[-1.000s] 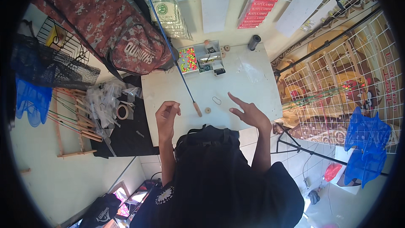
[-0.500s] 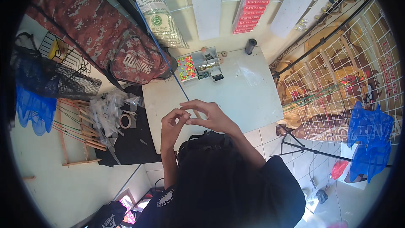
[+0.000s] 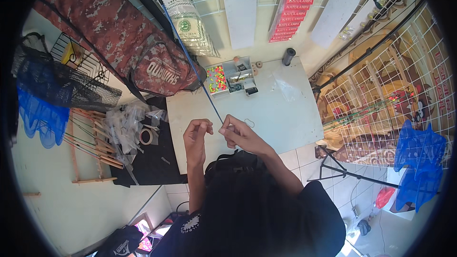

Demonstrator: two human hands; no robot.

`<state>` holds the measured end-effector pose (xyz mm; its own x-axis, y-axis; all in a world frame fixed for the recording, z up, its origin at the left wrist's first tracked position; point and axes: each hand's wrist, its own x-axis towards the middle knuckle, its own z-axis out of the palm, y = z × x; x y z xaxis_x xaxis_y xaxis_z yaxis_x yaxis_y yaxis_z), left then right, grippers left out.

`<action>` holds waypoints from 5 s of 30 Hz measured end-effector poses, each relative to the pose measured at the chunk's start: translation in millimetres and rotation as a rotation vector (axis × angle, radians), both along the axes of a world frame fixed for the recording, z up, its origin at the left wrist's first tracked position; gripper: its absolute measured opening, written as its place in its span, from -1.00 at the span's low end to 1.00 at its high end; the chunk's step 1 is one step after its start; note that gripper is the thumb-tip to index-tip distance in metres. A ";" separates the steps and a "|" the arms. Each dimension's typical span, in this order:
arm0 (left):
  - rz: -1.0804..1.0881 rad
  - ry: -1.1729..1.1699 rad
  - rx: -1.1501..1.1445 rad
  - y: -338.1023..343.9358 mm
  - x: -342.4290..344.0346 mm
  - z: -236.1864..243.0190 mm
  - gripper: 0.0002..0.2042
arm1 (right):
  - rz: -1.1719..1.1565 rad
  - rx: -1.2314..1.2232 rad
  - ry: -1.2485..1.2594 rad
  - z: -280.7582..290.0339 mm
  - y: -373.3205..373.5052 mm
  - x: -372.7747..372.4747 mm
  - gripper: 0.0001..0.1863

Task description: The recorder is repairing the tip or guide of a fishing rod using adhesive or thread.

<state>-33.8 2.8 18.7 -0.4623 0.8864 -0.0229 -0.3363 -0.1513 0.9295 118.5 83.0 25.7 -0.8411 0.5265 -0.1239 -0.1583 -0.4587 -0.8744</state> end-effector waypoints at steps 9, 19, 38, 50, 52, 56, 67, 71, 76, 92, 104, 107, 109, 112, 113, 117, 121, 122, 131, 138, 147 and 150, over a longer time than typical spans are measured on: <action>0.088 0.024 0.031 8.4 3.9 -1.6 -0.90 | -0.161 0.259 -0.213 5.5 -7.6 -8.5 -0.84; -0.025 -0.319 0.196 15.1 10.9 17.4 -0.92 | -0.166 0.205 -0.080 -12.0 -7.0 -10.3 -0.83; -0.148 -0.411 -0.007 9.1 14.1 5.2 -0.90 | -0.449 0.713 -0.256 12.1 -5.4 -11.1 -0.81; -0.231 -0.365 0.022 10.8 6.3 -0.6 -0.85 | -0.473 0.621 -0.270 2.1 -5.3 -14.8 -0.85; -0.226 -0.034 -0.030 15.8 -4.9 1.5 -0.76 | -0.507 0.610 -0.328 5.1 -2.7 -12.3 -0.88; -0.124 0.163 -0.047 29.9 -33.8 9.0 -0.74 | -0.538 0.679 -0.328 4.8 1.7 -10.3 -0.87; -0.143 0.236 0.067 79.3 -39.1 7.6 -0.58 | -0.545 0.663 -0.294 21.0 13.2 -10.9 -0.88; -0.112 0.266 0.068 78.0 -36.2 7.4 -0.74 | -0.555 0.721 -0.338 25.5 19.6 -10.0 -0.87; -0.051 0.217 0.097 71.1 -27.2 9.1 -0.81 | -0.538 0.669 -0.323 35.9 29.2 -11.4 -0.88; 0.002 0.309 0.142 58.0 -10.6 8.5 -0.84 | -0.571 1.057 -0.404 61.6 41.0 -24.8 -0.88; -0.023 0.321 0.103 57.2 -6.6 11.1 -0.83 | -0.577 1.148 -0.507 66.3 41.5 -23.6 -0.84; -0.014 0.354 0.107 57.4 -5.9 12.1 -0.83 | -0.581 1.156 -0.504 70.1 40.6 -24.7 -0.86; 0.007 0.370 0.107 57.5 -5.5 11.0 -0.83 | -0.547 1.138 -0.533 73.3 40.9 -24.9 -0.87; 0.033 0.397 0.115 57.4 -5.0 9.7 -0.82 | -0.510 1.101 -0.541 75.4 43.0 -25.1 -0.85; 0.039 0.409 0.124 57.3 -4.8 9.4 -0.81 | -0.509 1.101 -0.541 74.9 43.9 -25.3 -0.85; 0.033 0.440 0.109 57.2 -2.7 7.6 -0.80 | -0.474 1.066 -0.578 74.2 47.7 -23.9 -0.84; 0.039 0.432 0.125 57.8 -1.9 5.9 -0.80 | -0.472 1.047 -0.566 75.7 48.6 -24.1 -0.84; 0.044 0.442 0.129 57.9 -2.0 5.5 -0.80 | -0.465 1.050 -0.568 76.3 49.0 -24.2 -0.84; 0.037 0.464 0.133 57.7 -0.6 8.1 -0.80 | -0.454 1.037 -0.574 78.6 50.3 -24.0 -0.83; 0.029 0.468 0.143 57.4 -0.1 9.2 -0.82 | -0.470 1.040 -0.578 78.0 48.7 -24.7 -0.81; 0.030 0.443 0.144 58.7 0.5 9.0 -0.84 | -0.594 0.979 -0.580 78.3 33.0 -27.9 -0.80; 0.013 0.439 0.143 58.7 0.6 9.5 -0.83 | -0.672 0.985 -0.581 77.0 27.7 -29.6 -0.81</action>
